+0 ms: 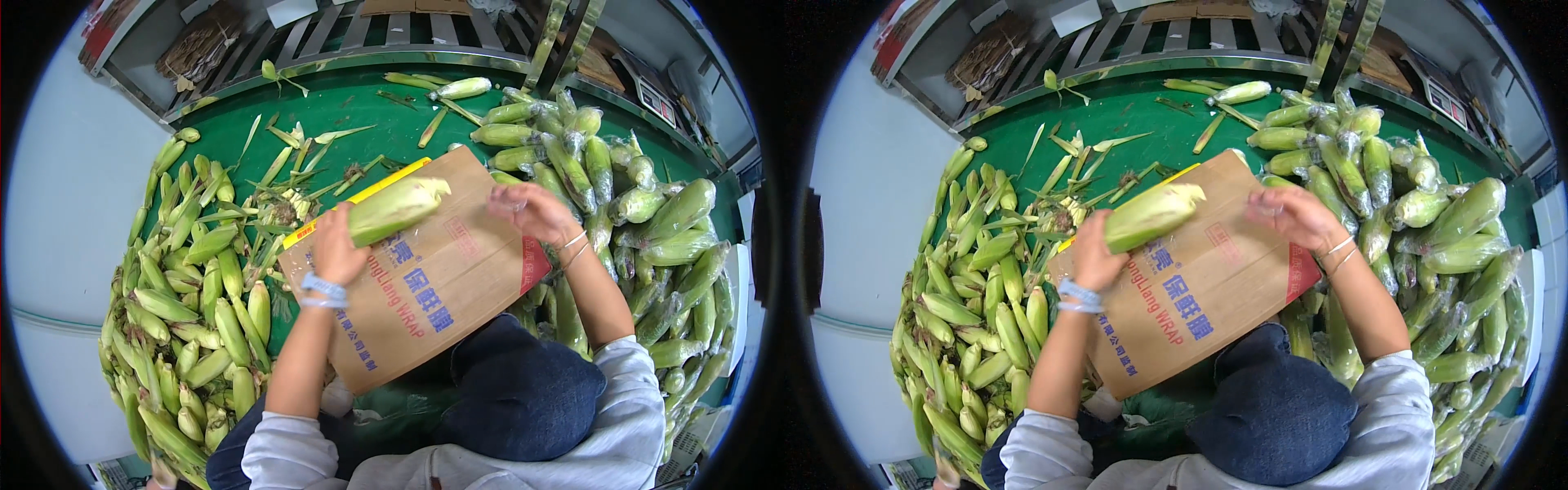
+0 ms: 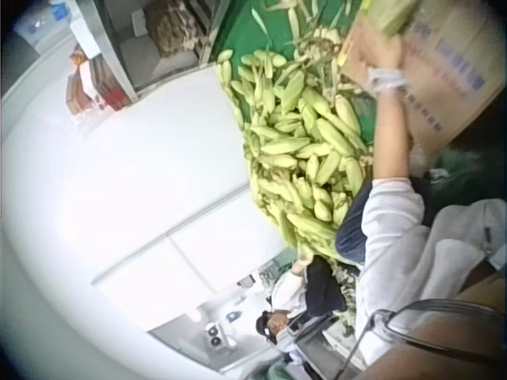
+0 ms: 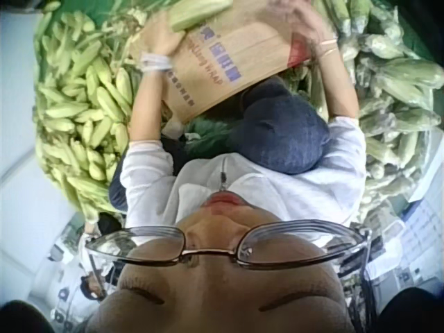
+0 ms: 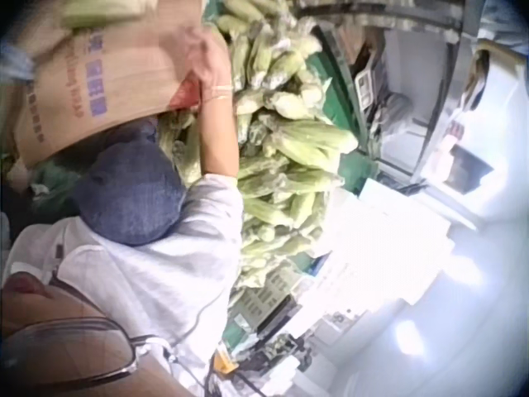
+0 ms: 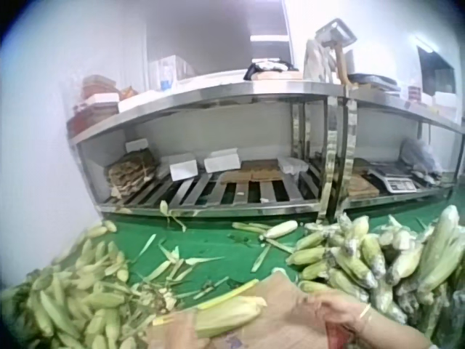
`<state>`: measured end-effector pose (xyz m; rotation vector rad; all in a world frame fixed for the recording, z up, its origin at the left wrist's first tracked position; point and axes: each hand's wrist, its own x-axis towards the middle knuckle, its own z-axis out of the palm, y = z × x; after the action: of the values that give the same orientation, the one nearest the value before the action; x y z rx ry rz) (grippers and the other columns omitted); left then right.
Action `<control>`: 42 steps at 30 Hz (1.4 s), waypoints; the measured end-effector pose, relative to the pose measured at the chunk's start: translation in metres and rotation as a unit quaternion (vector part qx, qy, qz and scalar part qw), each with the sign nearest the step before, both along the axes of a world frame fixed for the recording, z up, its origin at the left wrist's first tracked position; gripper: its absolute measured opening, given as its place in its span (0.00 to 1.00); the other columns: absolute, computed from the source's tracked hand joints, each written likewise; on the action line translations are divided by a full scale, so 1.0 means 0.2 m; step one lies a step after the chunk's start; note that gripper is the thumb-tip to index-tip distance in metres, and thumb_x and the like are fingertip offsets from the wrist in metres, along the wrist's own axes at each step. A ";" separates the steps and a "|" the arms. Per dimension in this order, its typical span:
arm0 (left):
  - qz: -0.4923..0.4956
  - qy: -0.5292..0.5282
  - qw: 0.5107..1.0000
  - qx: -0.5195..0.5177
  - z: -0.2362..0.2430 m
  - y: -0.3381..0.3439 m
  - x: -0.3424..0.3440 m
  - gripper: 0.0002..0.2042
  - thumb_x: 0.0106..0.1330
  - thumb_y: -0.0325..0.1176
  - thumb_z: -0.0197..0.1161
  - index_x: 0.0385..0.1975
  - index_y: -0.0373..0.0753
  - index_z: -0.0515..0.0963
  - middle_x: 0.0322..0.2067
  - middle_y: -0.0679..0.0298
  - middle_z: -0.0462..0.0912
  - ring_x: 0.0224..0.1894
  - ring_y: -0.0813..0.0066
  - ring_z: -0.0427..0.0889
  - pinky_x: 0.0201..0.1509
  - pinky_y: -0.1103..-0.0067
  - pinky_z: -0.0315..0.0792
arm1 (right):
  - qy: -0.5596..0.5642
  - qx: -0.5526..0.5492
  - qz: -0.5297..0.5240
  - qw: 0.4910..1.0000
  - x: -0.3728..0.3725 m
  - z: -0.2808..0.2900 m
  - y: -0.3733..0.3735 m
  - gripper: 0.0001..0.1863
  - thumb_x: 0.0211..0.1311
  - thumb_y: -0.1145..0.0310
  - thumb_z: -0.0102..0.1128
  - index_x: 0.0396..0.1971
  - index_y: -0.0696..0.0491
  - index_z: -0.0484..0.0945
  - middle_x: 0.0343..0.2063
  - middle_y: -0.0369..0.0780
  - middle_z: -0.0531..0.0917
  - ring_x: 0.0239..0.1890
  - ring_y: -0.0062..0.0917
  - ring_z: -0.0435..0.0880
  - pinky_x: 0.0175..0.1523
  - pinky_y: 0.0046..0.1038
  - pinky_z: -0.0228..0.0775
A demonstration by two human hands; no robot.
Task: The person wraps ears of corn individually in plastic wrap over a cardboard box and stacks the wrapped corn into a pile.
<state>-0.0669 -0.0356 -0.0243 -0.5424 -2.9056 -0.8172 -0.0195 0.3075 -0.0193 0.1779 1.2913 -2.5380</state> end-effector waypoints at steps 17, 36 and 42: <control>0.059 0.125 0.959 -0.246 -0.16 -0.22 0.30 0.15 0.54 0.43 0.60 0.29 0.34 0.73 0.28 0.53 0.73 0.33 0.60 0.73 0.35 0.69 0.69 | 0.462 0.726 0.153 0.486 -0.38 0.01 -0.58 0.35 0.47 0.36 0.53 0.55 0.39 0.67 0.35 0.48 0.75 0.39 0.41 0.75 0.42 0.38 0.68; -0.109 -0.144 0.930 -0.321 0.30 0.27 0.74 0.25 0.47 0.42 0.67 0.45 0.36 0.72 0.50 0.49 0.67 0.51 0.51 0.68 0.57 0.64 0.61 | 0.529 0.699 0.119 0.466 0.00 0.02 -0.68 0.19 0.46 0.60 0.61 0.41 0.47 0.76 0.44 0.39 0.71 0.48 0.30 0.69 0.51 0.31 0.61; -0.032 0.045 0.955 -0.291 0.11 0.46 0.40 0.44 0.31 0.51 0.74 0.51 0.33 0.65 0.43 0.47 0.71 0.46 0.54 0.72 0.53 0.63 0.65 | 0.375 0.768 0.085 0.512 -0.55 0.06 -0.76 0.11 0.44 0.69 0.59 0.31 0.54 0.79 0.33 0.43 0.81 0.39 0.33 0.81 0.40 0.34 0.73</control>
<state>0.0131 0.0556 -0.0013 -0.6886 -3.0269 0.0873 -0.1301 0.1565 -0.0074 -0.7433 3.1673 -0.3865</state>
